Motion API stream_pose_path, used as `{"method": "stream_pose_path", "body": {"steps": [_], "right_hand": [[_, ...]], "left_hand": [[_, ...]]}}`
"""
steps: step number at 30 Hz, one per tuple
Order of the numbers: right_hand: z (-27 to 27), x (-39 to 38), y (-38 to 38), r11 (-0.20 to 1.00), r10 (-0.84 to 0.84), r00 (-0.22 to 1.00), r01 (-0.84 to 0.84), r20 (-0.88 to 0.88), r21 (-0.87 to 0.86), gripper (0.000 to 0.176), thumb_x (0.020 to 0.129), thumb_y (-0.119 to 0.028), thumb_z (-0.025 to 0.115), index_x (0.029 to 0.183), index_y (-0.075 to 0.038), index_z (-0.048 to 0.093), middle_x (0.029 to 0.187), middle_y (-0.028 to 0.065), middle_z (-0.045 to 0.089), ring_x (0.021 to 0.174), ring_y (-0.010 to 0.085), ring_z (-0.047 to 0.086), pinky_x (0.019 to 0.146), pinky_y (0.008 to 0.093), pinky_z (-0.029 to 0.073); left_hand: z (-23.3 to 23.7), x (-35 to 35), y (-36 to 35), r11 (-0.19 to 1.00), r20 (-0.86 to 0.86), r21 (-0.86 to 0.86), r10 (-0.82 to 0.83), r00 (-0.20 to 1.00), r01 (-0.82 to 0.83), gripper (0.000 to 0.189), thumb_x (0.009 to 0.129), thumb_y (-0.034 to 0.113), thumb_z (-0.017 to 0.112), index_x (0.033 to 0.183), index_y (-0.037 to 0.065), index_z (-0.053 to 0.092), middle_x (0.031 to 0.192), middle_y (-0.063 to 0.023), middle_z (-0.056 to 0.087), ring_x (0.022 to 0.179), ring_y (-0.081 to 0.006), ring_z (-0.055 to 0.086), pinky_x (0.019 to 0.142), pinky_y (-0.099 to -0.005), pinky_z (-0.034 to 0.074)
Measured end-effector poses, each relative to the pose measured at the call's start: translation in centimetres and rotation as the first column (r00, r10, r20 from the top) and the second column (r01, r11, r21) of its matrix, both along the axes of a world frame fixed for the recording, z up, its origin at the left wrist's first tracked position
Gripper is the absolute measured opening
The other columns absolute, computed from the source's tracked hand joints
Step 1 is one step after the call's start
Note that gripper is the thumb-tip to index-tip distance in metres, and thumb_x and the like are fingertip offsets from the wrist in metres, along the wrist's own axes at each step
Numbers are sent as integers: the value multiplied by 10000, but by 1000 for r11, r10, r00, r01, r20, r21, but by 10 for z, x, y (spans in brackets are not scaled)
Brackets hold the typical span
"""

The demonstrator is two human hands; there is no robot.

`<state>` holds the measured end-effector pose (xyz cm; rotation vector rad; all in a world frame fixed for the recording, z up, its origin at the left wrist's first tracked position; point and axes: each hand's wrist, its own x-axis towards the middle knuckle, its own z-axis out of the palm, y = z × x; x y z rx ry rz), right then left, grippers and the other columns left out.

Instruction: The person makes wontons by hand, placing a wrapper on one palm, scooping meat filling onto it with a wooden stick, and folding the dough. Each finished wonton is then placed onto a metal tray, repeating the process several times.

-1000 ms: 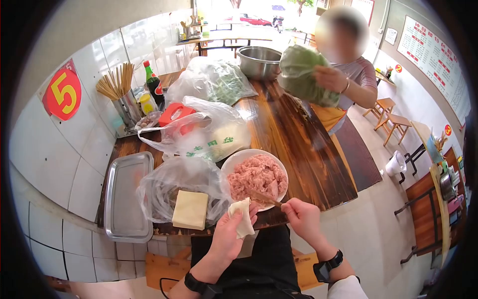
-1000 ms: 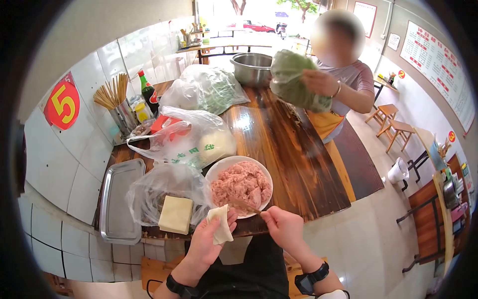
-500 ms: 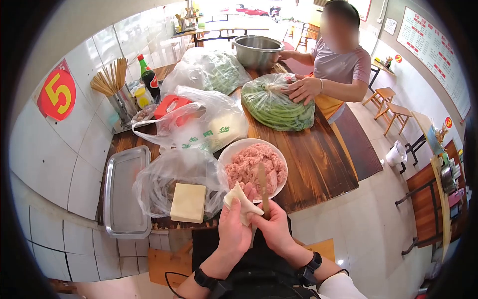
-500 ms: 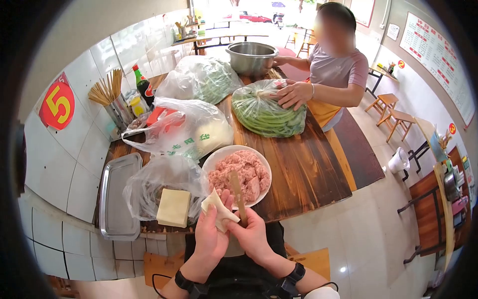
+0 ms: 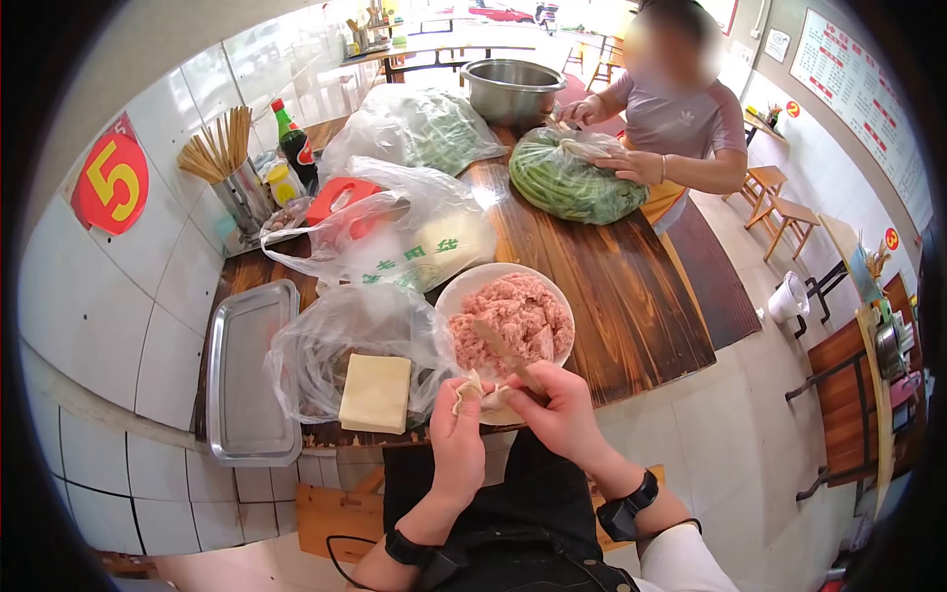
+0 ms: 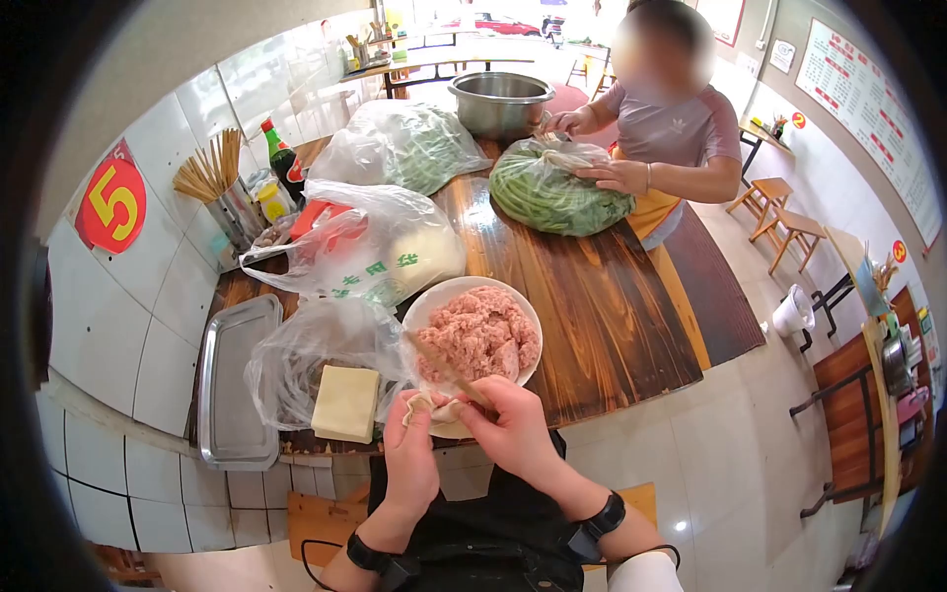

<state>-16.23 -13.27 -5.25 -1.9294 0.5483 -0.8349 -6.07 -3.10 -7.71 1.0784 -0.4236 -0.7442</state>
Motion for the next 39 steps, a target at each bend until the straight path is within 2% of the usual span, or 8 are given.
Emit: {"method": "stream_pose_path", "body": {"steps": [2,4,7,15,28,30,33,39], "right_hand": [[8,-2,-8,995,40,998,-44,-55,-90,90,855,-70,693,929,-35,656,803,86,629,683,201,633,615,309,500],[18,-2,-10,980,70,992,-89,-108,-179,97,826,-77,705,905,-53,654,794,99,615,657,259,635,600,335,502],[27,-3,-12,936,49,978,-115,-201,-333,112,802,-68,745,856,-46,650,793,80,623,669,250,633,590,307,503],[30,4,-24,791,39,990,-113,-134,-602,126,794,-143,711,875,-148,615,776,15,566,627,246,620,513,349,485],[3,-4,-18,732,-60,993,112,99,-672,183,703,-85,705,873,-137,659,831,-13,656,626,196,656,524,298,511],[1,-8,-19,765,-75,993,116,90,-633,173,700,-86,717,855,-131,654,817,-4,651,627,207,655,529,305,511],[0,-13,-15,901,-59,988,113,140,-419,156,718,-96,739,845,-116,651,800,16,646,630,235,653,534,322,510],[4,-25,-8,971,-120,983,145,138,-190,182,748,-75,776,915,-85,704,840,59,677,676,235,677,582,309,538]], "left_hand": [[0,5,3,993,257,112,-7,966,-23,148,1031,141,464,1011,26,554,974,-73,613,924,-213,606,848,-324,470],[3,9,5,967,671,227,-69,739,-116,88,967,68,532,981,-12,568,956,-129,626,887,-271,622,780,-348,483],[8,7,5,970,754,173,-18,657,-171,121,902,17,578,1016,-19,597,953,-168,619,874,-322,622,756,-377,487],[17,11,3,986,799,91,10,601,-137,199,885,-19,566,1062,-20,656,1079,-175,657,965,-325,640,834,-369,499],[12,5,-3,991,770,132,-117,627,23,310,923,46,596,1224,-25,617,1246,-161,635,1151,-276,610,981,-363,476],[14,-10,-5,993,322,82,-105,941,83,391,974,60,553,1347,-40,496,1288,-155,594,1181,-254,589,999,-359,479],[-4,-16,0,970,-34,-114,-217,975,212,437,1004,68,518,1411,-40,399,1292,-144,575,1164,-238,597,994,-366,498],[-9,-22,-8,947,-183,-182,-297,937,265,430,1005,75,528,1408,-28,418,1264,-136,592,1121,-224,619,966,-384,524]]}}
